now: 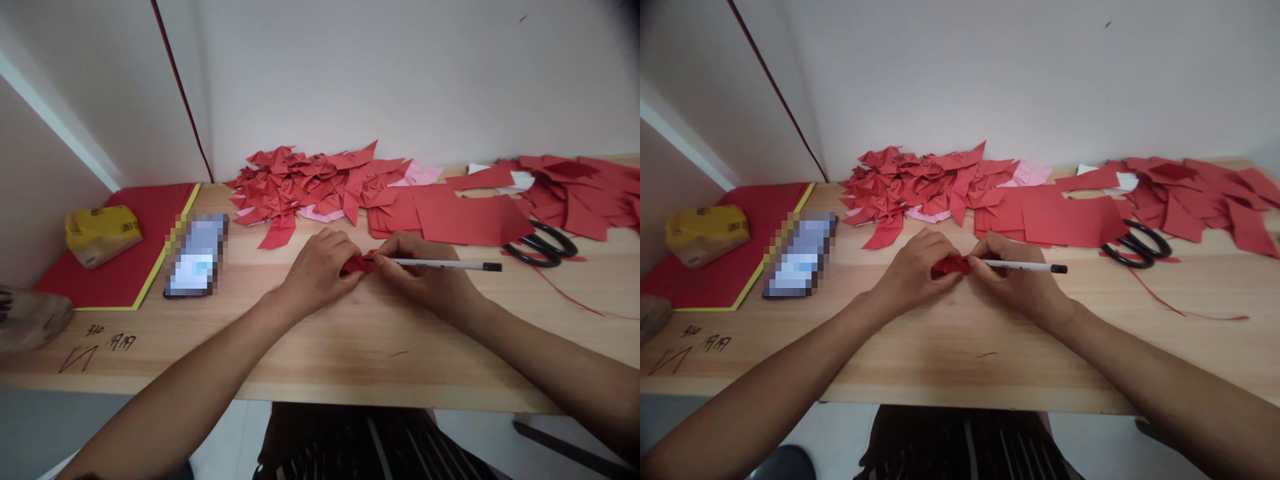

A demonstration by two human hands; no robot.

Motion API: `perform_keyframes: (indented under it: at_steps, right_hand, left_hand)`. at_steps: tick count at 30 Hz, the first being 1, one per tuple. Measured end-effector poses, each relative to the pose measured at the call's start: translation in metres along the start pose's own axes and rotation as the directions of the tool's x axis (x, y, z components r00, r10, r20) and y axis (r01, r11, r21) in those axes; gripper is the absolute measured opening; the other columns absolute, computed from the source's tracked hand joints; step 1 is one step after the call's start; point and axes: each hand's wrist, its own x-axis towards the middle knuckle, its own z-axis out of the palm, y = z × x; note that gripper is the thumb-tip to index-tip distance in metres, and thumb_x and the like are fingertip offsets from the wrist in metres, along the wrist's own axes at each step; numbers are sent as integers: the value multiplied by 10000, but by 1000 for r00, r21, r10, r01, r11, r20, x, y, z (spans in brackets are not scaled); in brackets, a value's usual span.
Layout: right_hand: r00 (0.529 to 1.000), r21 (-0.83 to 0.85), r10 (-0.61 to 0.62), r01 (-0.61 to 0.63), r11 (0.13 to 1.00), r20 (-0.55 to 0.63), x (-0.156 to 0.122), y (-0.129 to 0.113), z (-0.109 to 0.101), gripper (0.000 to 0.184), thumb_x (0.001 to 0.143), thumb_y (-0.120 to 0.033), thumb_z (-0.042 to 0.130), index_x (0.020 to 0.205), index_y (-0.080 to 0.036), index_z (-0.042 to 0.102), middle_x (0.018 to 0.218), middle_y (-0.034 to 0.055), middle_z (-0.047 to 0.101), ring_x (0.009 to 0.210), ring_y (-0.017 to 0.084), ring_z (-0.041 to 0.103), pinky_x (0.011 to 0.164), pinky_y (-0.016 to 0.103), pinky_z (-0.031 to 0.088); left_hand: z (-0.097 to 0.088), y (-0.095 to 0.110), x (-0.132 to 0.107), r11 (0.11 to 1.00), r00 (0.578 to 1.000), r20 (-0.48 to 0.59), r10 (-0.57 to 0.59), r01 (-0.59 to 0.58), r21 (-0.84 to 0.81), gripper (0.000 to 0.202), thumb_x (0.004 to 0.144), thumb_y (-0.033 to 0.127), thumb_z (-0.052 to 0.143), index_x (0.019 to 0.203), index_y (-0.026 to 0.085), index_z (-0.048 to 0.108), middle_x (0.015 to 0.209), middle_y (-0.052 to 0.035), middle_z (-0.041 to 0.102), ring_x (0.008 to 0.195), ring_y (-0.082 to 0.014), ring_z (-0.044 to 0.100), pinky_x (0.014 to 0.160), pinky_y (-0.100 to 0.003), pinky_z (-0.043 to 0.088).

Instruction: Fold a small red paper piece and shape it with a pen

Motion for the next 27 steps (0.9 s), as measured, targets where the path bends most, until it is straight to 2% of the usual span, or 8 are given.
perform_keyframes:
  at_steps: [11,27]
  right_hand:
    - [1000,10,11,-11,1000,5,-1,0,1,85,850,-227,605,768,-207,612,647,-15,612,511,94,457,451,219,356]
    - [1000,7,21,-21,1000,18,0,-2,0,107,861,-251,595,764,-207,607,643,-10,604,504,95,440,446,224,341]
  left_hand:
    - [-1,0,0,1000,1000,8,-9,9,-4,100,824,245,634,880,162,624,886,-58,641,880,-193,549,840,-355,448]
    - [-2,1,1,1000,1000,25,-19,19,5,101,827,244,636,875,157,617,887,-52,640,879,-186,542,835,-342,440]
